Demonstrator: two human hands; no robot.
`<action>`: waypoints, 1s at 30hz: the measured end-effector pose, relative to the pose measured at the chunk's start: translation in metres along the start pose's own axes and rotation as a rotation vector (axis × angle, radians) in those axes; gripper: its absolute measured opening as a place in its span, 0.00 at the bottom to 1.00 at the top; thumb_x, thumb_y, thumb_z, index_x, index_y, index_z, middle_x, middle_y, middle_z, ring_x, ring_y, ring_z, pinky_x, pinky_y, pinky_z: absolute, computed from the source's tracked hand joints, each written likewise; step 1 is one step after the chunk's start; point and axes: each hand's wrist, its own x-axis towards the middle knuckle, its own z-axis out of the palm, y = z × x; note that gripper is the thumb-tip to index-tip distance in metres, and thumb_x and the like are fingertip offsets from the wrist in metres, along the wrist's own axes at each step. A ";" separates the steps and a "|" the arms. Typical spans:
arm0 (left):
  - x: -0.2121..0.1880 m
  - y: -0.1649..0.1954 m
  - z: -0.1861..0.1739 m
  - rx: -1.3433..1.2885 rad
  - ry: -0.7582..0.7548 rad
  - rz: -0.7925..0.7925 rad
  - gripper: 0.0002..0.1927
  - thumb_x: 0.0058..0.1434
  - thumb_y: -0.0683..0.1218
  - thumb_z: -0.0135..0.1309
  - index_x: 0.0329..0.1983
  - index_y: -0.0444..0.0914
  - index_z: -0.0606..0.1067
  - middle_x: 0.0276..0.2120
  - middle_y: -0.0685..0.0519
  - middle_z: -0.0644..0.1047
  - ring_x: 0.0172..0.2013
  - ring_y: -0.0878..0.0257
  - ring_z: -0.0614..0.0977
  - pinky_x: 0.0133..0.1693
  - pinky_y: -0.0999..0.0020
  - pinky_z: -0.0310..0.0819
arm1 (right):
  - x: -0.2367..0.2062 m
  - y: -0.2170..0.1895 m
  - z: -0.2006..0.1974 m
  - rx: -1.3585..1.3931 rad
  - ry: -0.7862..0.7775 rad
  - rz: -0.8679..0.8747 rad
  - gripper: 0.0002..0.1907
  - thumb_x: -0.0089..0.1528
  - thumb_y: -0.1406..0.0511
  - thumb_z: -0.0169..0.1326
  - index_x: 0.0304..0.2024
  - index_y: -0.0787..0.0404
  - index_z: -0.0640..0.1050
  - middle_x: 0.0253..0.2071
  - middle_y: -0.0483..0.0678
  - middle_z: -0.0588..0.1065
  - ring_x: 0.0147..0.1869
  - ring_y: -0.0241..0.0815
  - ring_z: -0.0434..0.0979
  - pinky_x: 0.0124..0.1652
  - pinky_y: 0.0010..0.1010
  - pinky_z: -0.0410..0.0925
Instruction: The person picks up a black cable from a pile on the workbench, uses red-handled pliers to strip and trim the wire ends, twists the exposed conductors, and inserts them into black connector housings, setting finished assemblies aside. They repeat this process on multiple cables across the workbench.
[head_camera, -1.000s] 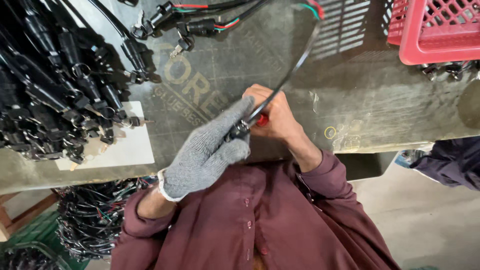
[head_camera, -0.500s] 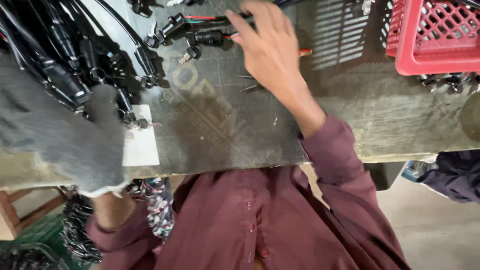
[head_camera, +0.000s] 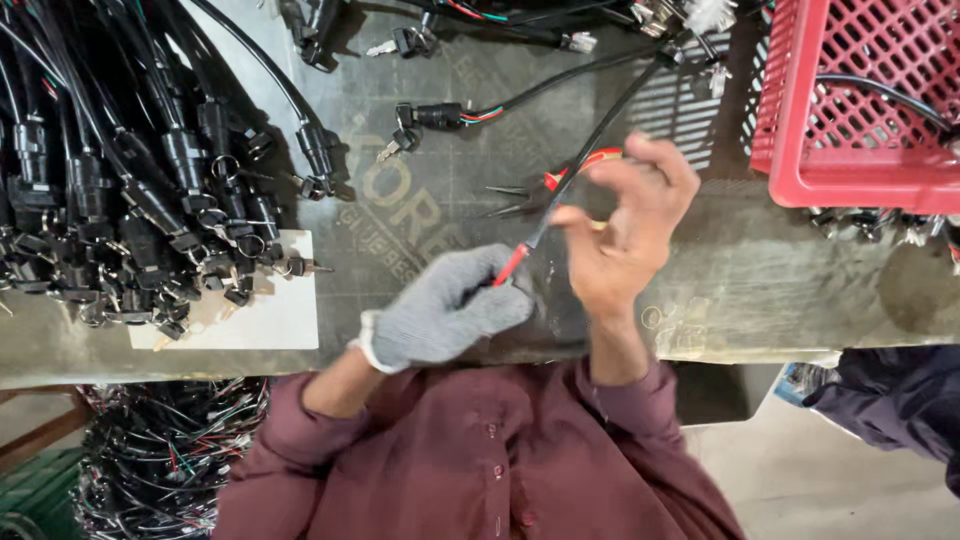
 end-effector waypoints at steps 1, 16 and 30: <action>0.000 -0.010 0.008 -0.097 -0.009 0.013 0.14 0.72 0.51 0.57 0.48 0.35 0.75 0.33 0.60 0.73 0.34 0.69 0.72 0.37 0.71 0.69 | -0.008 0.005 0.001 0.283 0.175 0.247 0.20 0.65 0.67 0.57 0.59 0.54 0.70 0.55 0.45 0.72 0.58 0.44 0.72 0.56 0.40 0.68; -0.006 0.006 0.010 0.069 0.167 0.205 0.15 0.74 0.48 0.48 0.58 0.36 0.71 0.42 0.55 0.75 0.41 0.64 0.75 0.47 0.69 0.72 | -0.033 -0.056 -0.003 0.158 -0.592 -0.174 0.11 0.61 0.69 0.56 0.45 0.68 0.77 0.29 0.46 0.75 0.24 0.42 0.70 0.27 0.35 0.64; -0.025 -0.028 0.032 -0.083 0.499 0.255 0.13 0.70 0.42 0.48 0.54 0.33 0.75 0.35 0.54 0.75 0.32 0.67 0.72 0.33 0.72 0.67 | -0.028 -0.037 -0.029 -0.558 -0.397 -0.125 0.19 0.63 0.57 0.55 0.49 0.64 0.77 0.47 0.54 0.78 0.55 0.54 0.76 0.53 0.44 0.67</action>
